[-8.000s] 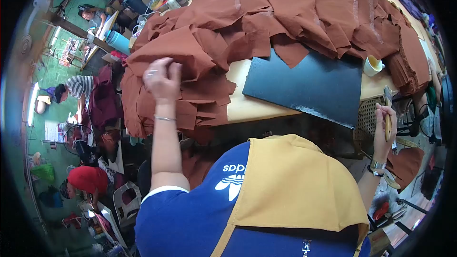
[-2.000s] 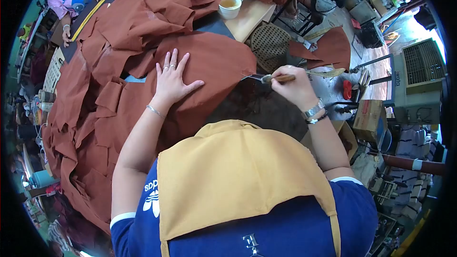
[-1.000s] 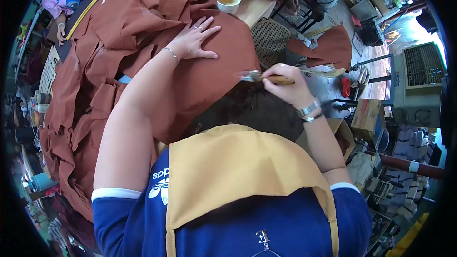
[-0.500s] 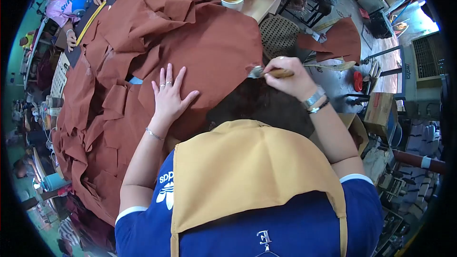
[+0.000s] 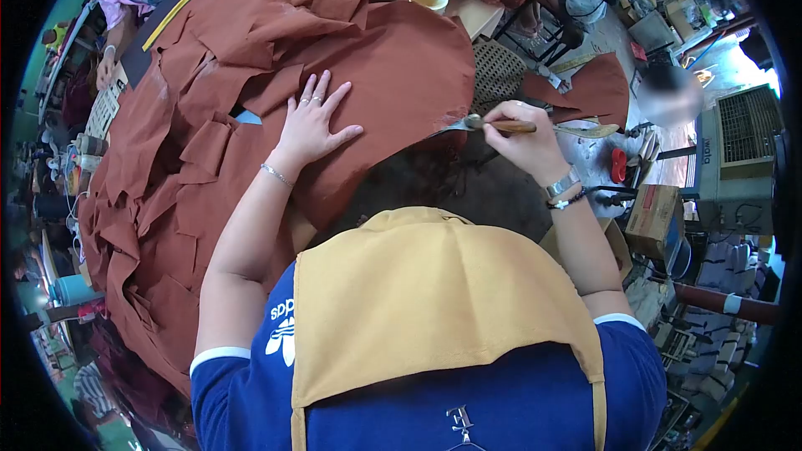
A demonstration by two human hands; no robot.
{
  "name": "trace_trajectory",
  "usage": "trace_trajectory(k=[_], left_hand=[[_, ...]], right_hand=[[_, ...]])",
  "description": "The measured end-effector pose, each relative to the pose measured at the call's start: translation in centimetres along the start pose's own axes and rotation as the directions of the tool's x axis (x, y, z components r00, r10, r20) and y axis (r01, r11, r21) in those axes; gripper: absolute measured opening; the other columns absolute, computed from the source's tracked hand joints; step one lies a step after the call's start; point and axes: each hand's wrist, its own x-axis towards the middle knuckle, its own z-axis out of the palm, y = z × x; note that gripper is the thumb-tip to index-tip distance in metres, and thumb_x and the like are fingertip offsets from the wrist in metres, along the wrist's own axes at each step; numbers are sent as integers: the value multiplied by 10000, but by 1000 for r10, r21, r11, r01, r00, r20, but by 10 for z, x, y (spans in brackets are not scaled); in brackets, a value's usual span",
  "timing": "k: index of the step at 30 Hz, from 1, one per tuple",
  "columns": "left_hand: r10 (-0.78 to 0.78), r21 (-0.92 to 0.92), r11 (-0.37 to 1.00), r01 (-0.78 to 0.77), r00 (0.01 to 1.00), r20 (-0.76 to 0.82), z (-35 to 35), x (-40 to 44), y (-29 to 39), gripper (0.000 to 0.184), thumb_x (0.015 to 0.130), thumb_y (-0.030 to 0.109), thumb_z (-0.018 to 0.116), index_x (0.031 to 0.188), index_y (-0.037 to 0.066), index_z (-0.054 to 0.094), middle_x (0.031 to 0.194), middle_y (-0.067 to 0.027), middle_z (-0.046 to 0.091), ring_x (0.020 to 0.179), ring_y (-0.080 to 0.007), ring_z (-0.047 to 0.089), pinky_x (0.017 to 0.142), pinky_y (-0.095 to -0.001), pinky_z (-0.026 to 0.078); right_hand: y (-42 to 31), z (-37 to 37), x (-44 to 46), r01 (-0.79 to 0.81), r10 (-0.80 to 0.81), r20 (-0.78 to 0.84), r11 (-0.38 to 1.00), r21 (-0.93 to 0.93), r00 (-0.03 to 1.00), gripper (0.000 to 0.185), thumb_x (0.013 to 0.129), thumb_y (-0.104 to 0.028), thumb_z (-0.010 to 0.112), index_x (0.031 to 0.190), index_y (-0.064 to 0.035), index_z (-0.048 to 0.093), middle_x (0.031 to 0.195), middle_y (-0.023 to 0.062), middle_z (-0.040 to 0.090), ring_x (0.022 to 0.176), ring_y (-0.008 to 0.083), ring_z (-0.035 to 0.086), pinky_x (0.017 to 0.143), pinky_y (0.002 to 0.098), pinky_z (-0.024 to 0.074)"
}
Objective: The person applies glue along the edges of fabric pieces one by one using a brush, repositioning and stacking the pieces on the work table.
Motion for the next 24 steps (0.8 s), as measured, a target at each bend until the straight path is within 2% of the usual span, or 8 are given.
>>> trace_trajectory(k=[3, 5, 7, 8, 13, 15, 19, 24], left_hand=[[11, -14, 1000, -11, 1000, -14, 4, 0, -2, 900, 824, 749, 580, 1550, 260, 370, 1646, -180, 201, 1519, -395, 176, 1134, -689, 219], [12, -28, 1000, -13, 1000, -19, 3, 0, -3, 907, 820, 750, 586, 1550, 256, 371, 1646, -181, 202, 1519, -394, 176, 1136, -686, 218], [10, -19, 1000, -11, 1000, -24, 4, 0, -3, 913, 817, 751, 589, 1549, 250, 373, 1644, -182, 205, 1518, -393, 179, 1138, -683, 218], [7, -19, 1000, -8, 1000, -26, 5, 0, -2, 916, 815, 752, 591, 1548, 247, 374, 1644, -183, 206, 1518, -393, 180, 1139, -681, 218], [2, -23, 1000, -2, 1000, -21, 5, 0, -2, 899, 827, 727, 601, 1554, 256, 360, 1652, -164, 193, 1521, -388, 171, 1149, -670, 214], [-4, -34, 999, 3, 1000, -8, 3, -1, -3, 889, 835, 714, 605, 1558, 262, 351, 1657, -155, 184, 1523, -386, 164, 1152, -670, 211], [-9, -59, 998, 8, 1000, -19, 2, -1, 0, 891, 837, 729, 588, 1552, 248, 363, 1647, -174, 203, 1520, -392, 167, 1153, -668, 211], [-13, -54, 998, 12, 1000, -8, 2, -1, 0, 908, 827, 764, 564, 1543, 238, 380, 1640, -189, 214, 1517, -401, 172, 1152, -665, 222]], right_hand=[[-20, 38, 5, 75, -67, -46, 976, 203, 997, 118, 779, -82, 732, 859, -11, 684, 801, 127, 682, 736, 248, 684, 684, 334, 530], [-10, 45, -3, 93, -100, 41, 986, 140, 994, 127, 780, -67, 752, 881, -7, 703, 850, 108, 704, 771, 213, 686, 717, 307, 534], [-2, 27, -11, -37, 33, 52, 996, 77, 998, 122, 763, -96, 725, 829, -13, 665, 792, 139, 676, 707, 272, 672, 669, 347, 530], [1, 17, -12, -37, 44, 76, 995, -96, 996, 109, 765, -90, 715, 834, -19, 670, 795, 143, 678, 717, 285, 678, 671, 351, 537], [-42, 53, 8, 116, -111, -37, 973, 198, 993, 112, 777, -88, 731, 832, -21, 660, 790, 134, 677, 729, 289, 677, 681, 361, 532], [-34, 65, 2, 162, -174, 61, 974, 157, 983, 111, 773, -90, 730, 833, -24, 664, 782, 130, 672, 714, 286, 667, 666, 367, 523], [-25, 32, -8, 26, -22, 95, 999, -46, 995, 122, 770, -89, 730, 857, -26, 672, 784, 139, 673, 705, 278, 670, 677, 348, 528], [-58, 75, 8, 175, -187, 48, 966, 191, 981, 105, 792, -87, 724, 845, -18, 666, 796, 145, 672, 743, 295, 678, 684, 350, 533]])
